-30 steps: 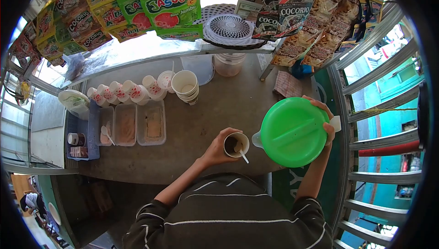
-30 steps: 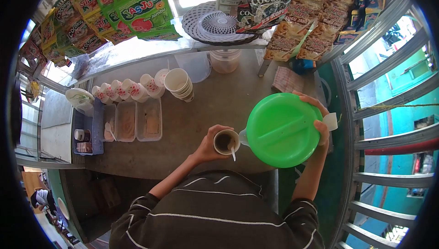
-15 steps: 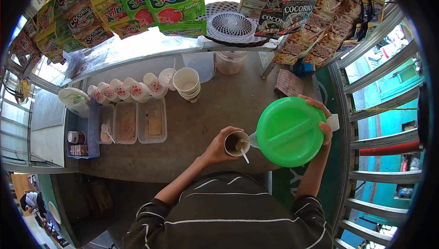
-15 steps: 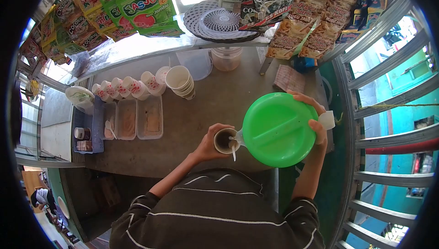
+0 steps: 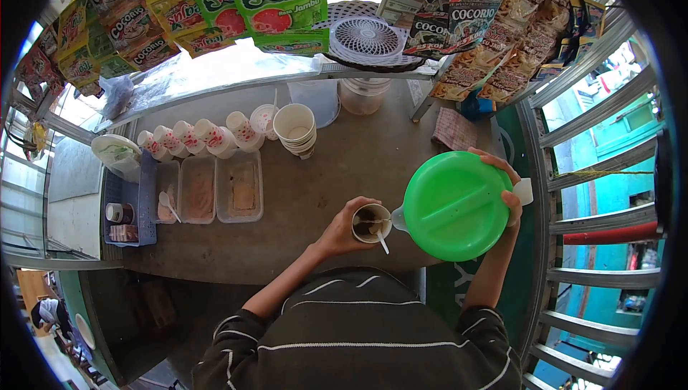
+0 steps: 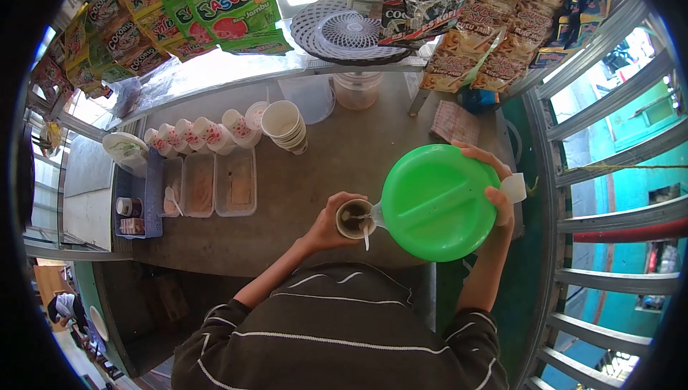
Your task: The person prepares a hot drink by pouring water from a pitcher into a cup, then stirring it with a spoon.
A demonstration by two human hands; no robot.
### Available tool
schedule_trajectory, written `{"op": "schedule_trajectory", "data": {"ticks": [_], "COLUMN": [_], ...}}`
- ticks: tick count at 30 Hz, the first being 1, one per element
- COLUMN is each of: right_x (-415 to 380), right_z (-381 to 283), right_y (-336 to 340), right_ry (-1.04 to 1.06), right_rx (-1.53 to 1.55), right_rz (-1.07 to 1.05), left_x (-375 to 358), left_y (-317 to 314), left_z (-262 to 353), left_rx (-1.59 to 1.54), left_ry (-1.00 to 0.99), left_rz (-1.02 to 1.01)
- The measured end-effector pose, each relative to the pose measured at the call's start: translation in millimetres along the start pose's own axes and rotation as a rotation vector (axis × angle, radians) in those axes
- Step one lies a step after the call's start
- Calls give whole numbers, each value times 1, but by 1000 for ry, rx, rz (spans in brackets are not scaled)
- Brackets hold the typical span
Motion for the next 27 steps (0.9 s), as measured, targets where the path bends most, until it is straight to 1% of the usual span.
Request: {"op": "schedule_trajectory", "data": {"ticks": [3,12,14,23,27], "right_x": [-1,-1,-1,0,-1], "right_z": [-1,-1,-1,-1,0], "right_y": [-2,-2,-1,-1,0], "right_ry": [2,-1,3,-5,14], "right_rx": [19,22,17,22,30], "right_rz": [19,38,35,29,32], "left_x": [-2,-6,-8,-9,-10], "left_y": [0,0,0,2,1], "left_z": [-4,-11,-14,-16,-18], "left_rx": [46,32,-47,4,-39], "left_ry": [5,57,68,101,120], "left_rz": [-14,-24,-16,2,8]}}
Point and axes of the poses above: each hand's wrist, its own x-axis towards the middle knuckle, its own y-axis out of the back of the hand, z = x × y, the point moved 2 cm from there along x, towards the middle knuckle, and after that the axes turned 5 degrees about z, right-handed, at the moved point
